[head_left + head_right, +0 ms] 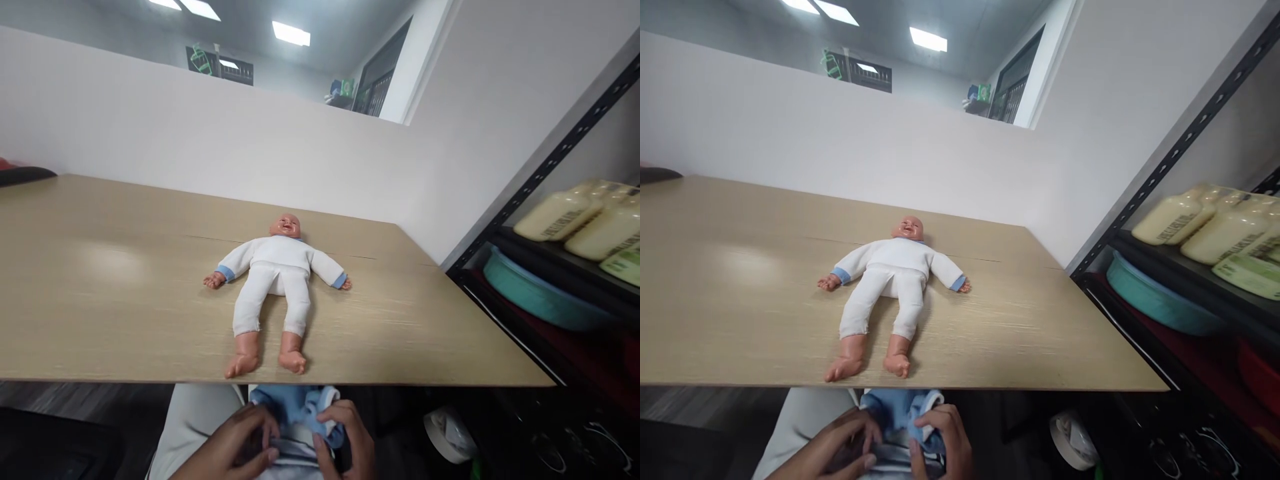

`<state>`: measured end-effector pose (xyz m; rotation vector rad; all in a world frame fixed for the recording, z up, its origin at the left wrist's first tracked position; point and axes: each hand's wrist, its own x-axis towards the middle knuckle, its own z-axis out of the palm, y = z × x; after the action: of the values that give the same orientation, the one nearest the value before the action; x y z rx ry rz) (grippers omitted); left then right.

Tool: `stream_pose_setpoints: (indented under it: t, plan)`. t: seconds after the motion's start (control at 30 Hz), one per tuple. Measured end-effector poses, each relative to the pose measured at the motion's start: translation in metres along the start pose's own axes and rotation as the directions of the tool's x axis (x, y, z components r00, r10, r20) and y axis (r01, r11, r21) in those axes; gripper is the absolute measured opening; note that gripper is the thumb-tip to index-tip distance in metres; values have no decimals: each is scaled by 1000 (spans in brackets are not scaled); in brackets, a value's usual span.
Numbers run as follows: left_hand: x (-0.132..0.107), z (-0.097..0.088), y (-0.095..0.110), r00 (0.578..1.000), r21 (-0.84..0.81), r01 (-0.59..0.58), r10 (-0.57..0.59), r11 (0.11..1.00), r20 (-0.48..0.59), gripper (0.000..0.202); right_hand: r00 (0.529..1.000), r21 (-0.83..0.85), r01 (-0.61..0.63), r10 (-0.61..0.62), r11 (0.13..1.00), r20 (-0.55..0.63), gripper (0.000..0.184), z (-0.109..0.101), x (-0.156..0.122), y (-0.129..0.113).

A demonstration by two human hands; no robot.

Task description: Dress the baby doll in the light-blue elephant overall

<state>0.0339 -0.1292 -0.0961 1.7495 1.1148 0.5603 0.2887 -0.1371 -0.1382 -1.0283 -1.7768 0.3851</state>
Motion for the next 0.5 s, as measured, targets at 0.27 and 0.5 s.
stream_pose_setpoints:
  t: [0.27,0.5]
  plan:
    - [21,39,-17,973,99,-92,111,991,-204,77,957,-31,101,-106,994,-271,19,-25,7,-35]
    - [-2,24,12,936,43,-168,173,985,-306,26,903,-133,158,-197,978,-381,11,-64,42,-63]
